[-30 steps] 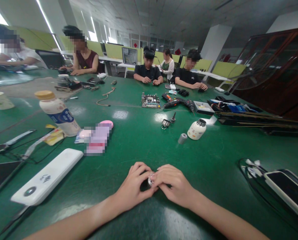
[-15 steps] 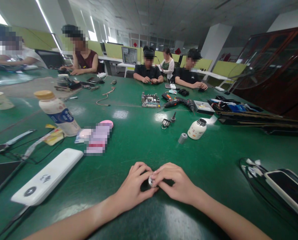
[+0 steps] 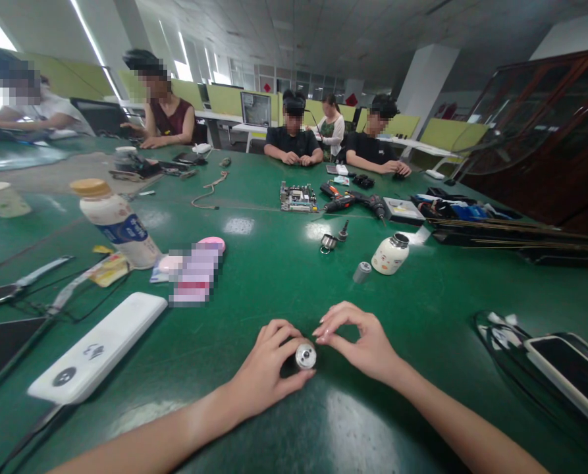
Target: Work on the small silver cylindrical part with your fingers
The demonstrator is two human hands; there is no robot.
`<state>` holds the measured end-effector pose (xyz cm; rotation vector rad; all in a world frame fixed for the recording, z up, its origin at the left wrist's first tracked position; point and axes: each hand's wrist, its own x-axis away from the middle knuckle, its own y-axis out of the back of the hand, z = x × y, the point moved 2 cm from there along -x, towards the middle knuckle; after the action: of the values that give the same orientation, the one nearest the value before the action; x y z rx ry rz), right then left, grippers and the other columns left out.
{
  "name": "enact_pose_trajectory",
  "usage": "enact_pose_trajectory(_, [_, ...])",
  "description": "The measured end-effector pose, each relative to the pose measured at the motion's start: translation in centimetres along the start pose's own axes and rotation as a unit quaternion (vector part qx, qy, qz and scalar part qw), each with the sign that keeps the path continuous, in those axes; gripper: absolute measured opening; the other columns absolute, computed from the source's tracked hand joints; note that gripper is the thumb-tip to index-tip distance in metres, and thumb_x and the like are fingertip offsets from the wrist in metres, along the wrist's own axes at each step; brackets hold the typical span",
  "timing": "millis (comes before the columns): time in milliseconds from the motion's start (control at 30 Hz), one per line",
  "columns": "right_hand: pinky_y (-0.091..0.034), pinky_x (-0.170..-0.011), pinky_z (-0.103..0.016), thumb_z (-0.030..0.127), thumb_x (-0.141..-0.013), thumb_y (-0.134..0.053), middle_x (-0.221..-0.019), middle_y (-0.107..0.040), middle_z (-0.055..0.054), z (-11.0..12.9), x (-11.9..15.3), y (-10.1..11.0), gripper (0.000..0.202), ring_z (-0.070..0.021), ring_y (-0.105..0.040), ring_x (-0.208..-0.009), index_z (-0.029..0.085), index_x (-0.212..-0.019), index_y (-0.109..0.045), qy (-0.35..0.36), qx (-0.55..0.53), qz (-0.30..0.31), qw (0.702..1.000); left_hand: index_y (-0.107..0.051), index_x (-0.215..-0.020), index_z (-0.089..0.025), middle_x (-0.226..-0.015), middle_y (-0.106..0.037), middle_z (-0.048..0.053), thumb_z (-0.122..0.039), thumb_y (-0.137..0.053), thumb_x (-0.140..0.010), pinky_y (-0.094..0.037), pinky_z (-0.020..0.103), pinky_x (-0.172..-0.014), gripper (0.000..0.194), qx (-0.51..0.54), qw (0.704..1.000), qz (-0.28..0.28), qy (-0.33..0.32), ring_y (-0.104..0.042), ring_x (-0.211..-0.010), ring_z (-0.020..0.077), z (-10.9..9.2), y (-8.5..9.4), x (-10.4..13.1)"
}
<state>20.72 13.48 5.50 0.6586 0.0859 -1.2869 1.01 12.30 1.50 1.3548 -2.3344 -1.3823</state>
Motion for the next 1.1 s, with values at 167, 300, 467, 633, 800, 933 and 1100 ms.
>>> enact_pose_trajectory(167, [-0.052, -0.079, -0.035, 0.033, -0.076, -0.081, -0.079, -0.075, -0.004, -3.4, -0.5, 1.6, 0.015, -0.0206, -0.068, -0.085, 0.020, -0.073, -0.073, -0.090, 0.043, 0.116, 0.988, -0.066, -0.108, -0.024, -0.106, -0.066, 0.007, -0.034, -0.071, -0.084, -0.043, 0.043, -0.090, 0.026, 0.009, 1.000, 0.013, 0.018, -0.051, -0.105, 0.0269, 0.0, 0.0, -0.1])
enact_pose_trajectory(300, [-0.052, -0.070, -0.030, 0.036, -0.076, -0.080, -0.075, -0.075, -0.003, -4.8, -0.1, 1.4, 0.020, -0.0170, -0.069, -0.071, 0.018, -0.073, -0.072, -0.134, 0.011, 0.205, 0.969, -0.066, -0.108, -0.024, -0.106, -0.065, 0.006, -0.033, -0.072, -0.083, -0.042, 0.043, -0.090, 0.027, 0.013, 1.000, 0.013, 0.023, -0.051, -0.105, 0.0268, -0.1, 0.1, -0.1])
enact_pose_trajectory(467, [-0.047, -0.060, -0.026, 0.032, -0.077, -0.078, -0.072, -0.076, -0.004, -4.2, -0.1, 1.0, 0.020, -0.0157, -0.067, -0.065, 0.017, -0.067, -0.069, -0.134, 0.010, 0.185, 0.974, -0.065, -0.108, -0.024, -0.106, -0.065, 0.006, -0.032, -0.072, -0.083, -0.042, 0.043, -0.090, 0.026, 0.014, 1.000, 0.012, 0.022, -0.051, -0.105, 0.0264, -0.1, 0.1, -0.1])
enact_pose_trajectory(633, [-0.046, -0.058, -0.027, 0.037, -0.075, -0.079, -0.078, -0.078, -0.008, -2.5, 0.3, -0.8, 0.030, -0.0180, -0.070, -0.067, 0.019, -0.062, -0.059, -0.129, -0.092, 0.009, 0.987, -0.065, -0.107, -0.022, -0.107, -0.064, 0.007, -0.032, -0.072, -0.083, -0.042, 0.043, -0.090, 0.027, 0.014, 1.000, 0.007, 0.019, -0.050, -0.106, 0.0269, 0.2, -0.1, 0.0])
enact_pose_trajectory(800, [-0.048, -0.065, -0.031, 0.037, -0.079, -0.076, -0.079, -0.079, -0.005, -0.7, 1.2, -2.7, 0.029, -0.0153, -0.065, -0.060, 0.021, -0.061, -0.060, -0.084, -0.072, -0.001, 0.994, -0.066, -0.106, -0.023, -0.105, -0.065, 0.006, -0.033, -0.070, -0.084, -0.042, 0.043, -0.089, 0.024, 0.015, 1.000, 0.011, 0.017, -0.050, -0.104, 0.0266, 0.3, -0.1, 0.0])
enact_pose_trajectory(933, [-0.047, -0.067, -0.032, 0.036, -0.081, -0.075, -0.081, -0.079, -0.004, -0.5, 1.3, -2.8, 0.028, -0.0171, -0.068, -0.066, 0.023, -0.060, -0.061, -0.081, -0.069, 0.002, 0.994, -0.066, -0.105, -0.023, -0.105, -0.065, 0.005, -0.032, -0.070, -0.084, -0.042, 0.043, -0.090, 0.023, 0.017, 1.000, 0.009, 0.012, -0.050, -0.104, 0.0264, 0.2, -0.2, -0.1])
enact_pose_trajectory(1100, [-0.045, -0.070, -0.034, 0.035, -0.083, -0.073, -0.079, -0.079, -0.002, -0.2, 1.2, -2.7, 0.030, -0.0154, -0.064, -0.061, 0.023, -0.059, -0.060, -0.054, -0.023, 0.009, 0.998, -0.066, -0.105, -0.023, -0.105, -0.065, 0.005, -0.029, -0.070, -0.084, -0.041, 0.043, -0.090, 0.022, 0.020, 1.000, 0.004, 0.009, -0.050, -0.104, 0.0261, 0.2, -0.2, -0.1])
